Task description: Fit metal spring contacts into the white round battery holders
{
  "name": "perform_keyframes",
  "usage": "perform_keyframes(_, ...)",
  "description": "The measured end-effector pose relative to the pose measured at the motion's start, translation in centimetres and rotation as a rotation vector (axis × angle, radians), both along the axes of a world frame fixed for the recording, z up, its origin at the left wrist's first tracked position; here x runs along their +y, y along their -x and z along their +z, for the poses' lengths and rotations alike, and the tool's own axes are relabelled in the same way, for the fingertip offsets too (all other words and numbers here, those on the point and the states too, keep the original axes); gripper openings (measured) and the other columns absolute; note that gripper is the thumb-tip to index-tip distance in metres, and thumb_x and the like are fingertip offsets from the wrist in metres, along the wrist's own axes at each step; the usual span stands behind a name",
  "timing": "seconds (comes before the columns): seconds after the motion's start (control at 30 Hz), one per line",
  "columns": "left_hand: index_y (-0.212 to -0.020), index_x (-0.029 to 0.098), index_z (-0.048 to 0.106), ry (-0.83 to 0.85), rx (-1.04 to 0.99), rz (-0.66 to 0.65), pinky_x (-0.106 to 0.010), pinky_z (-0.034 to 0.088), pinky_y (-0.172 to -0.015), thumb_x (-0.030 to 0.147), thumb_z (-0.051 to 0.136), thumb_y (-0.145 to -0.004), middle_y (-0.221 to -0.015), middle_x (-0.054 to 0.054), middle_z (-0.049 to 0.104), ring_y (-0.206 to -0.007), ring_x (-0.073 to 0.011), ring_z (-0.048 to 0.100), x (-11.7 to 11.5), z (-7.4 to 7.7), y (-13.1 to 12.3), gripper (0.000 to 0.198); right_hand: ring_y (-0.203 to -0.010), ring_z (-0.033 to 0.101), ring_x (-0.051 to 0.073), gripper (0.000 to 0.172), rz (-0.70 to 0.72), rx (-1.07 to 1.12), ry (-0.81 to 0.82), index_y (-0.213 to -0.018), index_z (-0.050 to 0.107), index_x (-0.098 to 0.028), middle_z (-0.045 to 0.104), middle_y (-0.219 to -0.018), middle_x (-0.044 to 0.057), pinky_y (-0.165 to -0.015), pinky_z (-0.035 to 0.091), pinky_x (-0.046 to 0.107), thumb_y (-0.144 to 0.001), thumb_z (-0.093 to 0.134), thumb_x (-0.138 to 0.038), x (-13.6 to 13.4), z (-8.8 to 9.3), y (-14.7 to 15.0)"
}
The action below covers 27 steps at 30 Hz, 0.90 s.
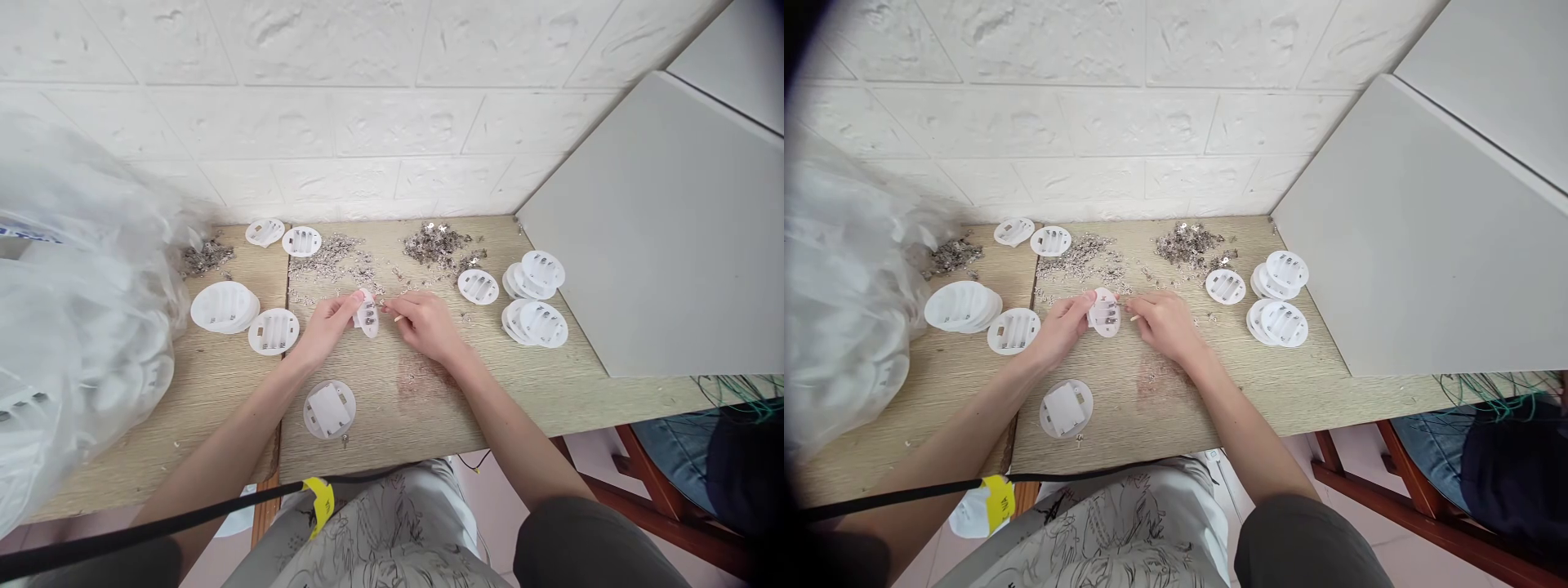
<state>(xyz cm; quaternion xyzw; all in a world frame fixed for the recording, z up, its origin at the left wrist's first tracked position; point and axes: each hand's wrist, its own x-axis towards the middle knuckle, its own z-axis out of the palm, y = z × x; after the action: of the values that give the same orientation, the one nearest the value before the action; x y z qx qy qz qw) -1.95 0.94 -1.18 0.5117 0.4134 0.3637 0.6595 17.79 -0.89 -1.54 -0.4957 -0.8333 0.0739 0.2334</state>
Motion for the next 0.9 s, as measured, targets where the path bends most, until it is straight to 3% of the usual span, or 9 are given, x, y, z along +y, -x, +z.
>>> perform_keyframes(0.27,-0.097,0.014,0.075,-0.001,0.007,-0.026,-0.037,0.047,-0.094,0.063,0.056,-0.086,-0.085,-0.007,0.071,-0.092,-0.0226,0.063,-0.18,0.24,0.04,0.054,-0.073,0.060,0.019,0.028,0.002,0.000,-0.014,-0.093,0.073,-0.018,0.071,-0.080,0.007,-0.065,0.036,0.029,-0.088,0.047,-0.010,-0.01,0.07,0.09)
perform_keyframes(0.47,-0.090,0.016,0.074,-0.025,0.125,0.033,-0.035,0.048,-0.083,0.064,0.058,-0.083,-0.077,-0.007,0.068,-0.087,-0.0247,0.063,-0.08,-0.27,0.30,0.051,-0.076,0.059,0.020,0.029,0.057,-0.014,-0.014,-0.092,0.071,-0.017,0.072,-0.084,0.007,-0.069,0.036,0.030,-0.083,0.046,-0.003,0.00,-0.05,-0.11)
perform_keyframes(0.6,-0.095,0.015,0.074,-0.041,0.128,0.013,-0.035,0.047,-0.083,0.064,0.056,-0.084,-0.076,-0.006,0.068,-0.085,-0.0239,0.062,-0.08,-0.30,0.36,0.053,-0.077,0.059,0.020,0.030,0.082,-0.020,-0.037,-0.093,0.069,-0.017,0.072,-0.084,0.007,-0.070,0.036,0.030,-0.083,0.045,-0.002,0.09,-0.24,-0.11)
perform_keyframes(0.9,-0.095,0.014,0.076,-0.007,0.080,-0.002,-0.036,0.047,-0.088,0.064,0.058,-0.083,-0.085,-0.009,0.072,-0.090,-0.0244,0.064,-0.54,0.07,0.02,0.055,-0.081,0.059,0.020,0.031,0.095,-0.031,-0.029,-0.095,0.069,-0.017,0.073,-0.090,0.008,-0.073,0.037,0.030,-0.083,0.044,-0.003,0.20,-0.29,-0.03)
